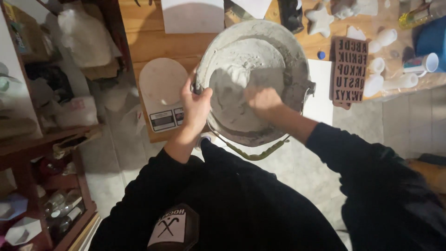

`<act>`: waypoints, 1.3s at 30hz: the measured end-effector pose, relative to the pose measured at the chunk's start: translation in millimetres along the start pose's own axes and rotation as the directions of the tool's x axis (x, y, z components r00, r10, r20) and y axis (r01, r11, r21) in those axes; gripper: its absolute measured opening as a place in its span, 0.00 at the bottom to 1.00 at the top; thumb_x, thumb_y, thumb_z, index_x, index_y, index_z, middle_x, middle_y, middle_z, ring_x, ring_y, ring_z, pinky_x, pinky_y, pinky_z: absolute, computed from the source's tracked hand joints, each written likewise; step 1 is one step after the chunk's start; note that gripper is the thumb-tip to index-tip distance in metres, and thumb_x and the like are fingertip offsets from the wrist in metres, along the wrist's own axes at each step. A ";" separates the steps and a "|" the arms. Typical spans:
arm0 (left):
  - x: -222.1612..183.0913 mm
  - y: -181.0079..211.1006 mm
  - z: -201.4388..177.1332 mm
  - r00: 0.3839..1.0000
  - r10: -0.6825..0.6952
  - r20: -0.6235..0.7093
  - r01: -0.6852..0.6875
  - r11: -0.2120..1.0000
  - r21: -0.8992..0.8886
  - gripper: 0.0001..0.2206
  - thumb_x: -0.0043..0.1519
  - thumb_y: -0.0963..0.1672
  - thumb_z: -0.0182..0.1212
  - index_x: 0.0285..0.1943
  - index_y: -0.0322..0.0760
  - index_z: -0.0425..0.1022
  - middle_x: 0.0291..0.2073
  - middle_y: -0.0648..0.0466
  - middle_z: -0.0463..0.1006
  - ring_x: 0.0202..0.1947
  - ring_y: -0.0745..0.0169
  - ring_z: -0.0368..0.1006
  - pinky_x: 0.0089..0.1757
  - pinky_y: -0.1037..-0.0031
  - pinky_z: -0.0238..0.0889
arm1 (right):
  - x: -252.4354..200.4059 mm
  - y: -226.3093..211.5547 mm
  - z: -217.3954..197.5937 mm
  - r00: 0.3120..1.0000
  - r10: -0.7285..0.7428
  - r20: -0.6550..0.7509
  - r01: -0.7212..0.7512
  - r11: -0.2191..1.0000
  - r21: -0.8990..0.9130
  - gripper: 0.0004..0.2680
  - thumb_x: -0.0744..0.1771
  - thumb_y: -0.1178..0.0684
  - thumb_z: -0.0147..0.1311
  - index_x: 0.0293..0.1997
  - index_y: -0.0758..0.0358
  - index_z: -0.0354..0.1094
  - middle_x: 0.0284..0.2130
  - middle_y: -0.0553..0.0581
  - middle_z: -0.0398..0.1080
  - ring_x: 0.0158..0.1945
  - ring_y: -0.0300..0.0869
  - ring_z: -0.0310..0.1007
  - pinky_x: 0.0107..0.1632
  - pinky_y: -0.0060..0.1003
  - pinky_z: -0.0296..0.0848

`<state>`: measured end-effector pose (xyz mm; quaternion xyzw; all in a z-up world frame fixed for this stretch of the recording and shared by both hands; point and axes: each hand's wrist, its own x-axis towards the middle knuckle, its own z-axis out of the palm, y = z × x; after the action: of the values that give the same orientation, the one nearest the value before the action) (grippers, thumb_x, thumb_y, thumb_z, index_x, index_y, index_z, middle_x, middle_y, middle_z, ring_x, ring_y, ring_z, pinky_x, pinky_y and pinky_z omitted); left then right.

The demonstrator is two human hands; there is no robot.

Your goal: Mixing a white plaster or gypsum-like substance in a bucket using a spatula at a workshop bench.

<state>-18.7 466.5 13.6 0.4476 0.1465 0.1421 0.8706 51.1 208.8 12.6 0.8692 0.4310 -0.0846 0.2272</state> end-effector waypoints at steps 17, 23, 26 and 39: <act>-12.5 15.8 13.3 0.940 0.157 0.304 -0.204 0.970 0.129 0.29 0.55 0.32 0.53 0.70 0.26 0.67 0.61 0.47 0.76 0.62 0.62 0.72 0.63 0.72 0.62 | -43.3 -8.5 -17.9 0.991 0.112 0.072 -0.123 0.978 0.171 0.16 0.62 0.52 0.49 0.56 0.58 0.70 0.35 0.60 0.77 0.37 0.51 0.80 0.35 0.49 0.76; -4.9 7.9 6.2 0.934 0.170 0.315 -0.248 0.942 0.225 0.28 0.55 0.32 0.54 0.69 0.24 0.68 0.58 0.47 0.78 0.59 0.63 0.74 0.61 0.73 0.65 | -21.5 -34.0 -1.2 0.925 0.342 -0.166 -0.332 0.939 0.086 0.17 0.63 0.57 0.47 0.59 0.60 0.70 0.45 0.60 0.76 0.43 0.50 0.80 0.34 0.44 0.76; -2.9 7.5 4.2 0.935 0.181 0.305 -0.260 0.935 0.242 0.28 0.55 0.32 0.53 0.69 0.24 0.69 0.57 0.48 0.79 0.57 0.64 0.74 0.59 0.74 0.65 | -42.4 -55.4 10.9 0.944 0.164 -0.286 -0.137 0.984 0.110 0.20 0.61 0.58 0.48 0.61 0.66 0.68 0.44 0.61 0.76 0.44 0.49 0.80 0.35 0.43 0.77; -19.4 18.4 7.7 0.908 0.223 0.356 -0.332 0.900 0.282 0.27 0.56 0.33 0.52 0.68 0.23 0.68 0.57 0.44 0.79 0.60 0.59 0.75 0.62 0.71 0.65 | -73.2 -49.1 7.0 0.920 0.272 -0.282 -0.206 0.948 0.242 0.19 0.59 0.56 0.50 0.56 0.62 0.68 0.46 0.68 0.73 0.38 0.52 0.78 0.31 0.45 0.77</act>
<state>-35.7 463.8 35.5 0.6227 -0.0383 0.1658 0.7637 -32.2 179.4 15.7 0.9368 0.3402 0.0376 0.0730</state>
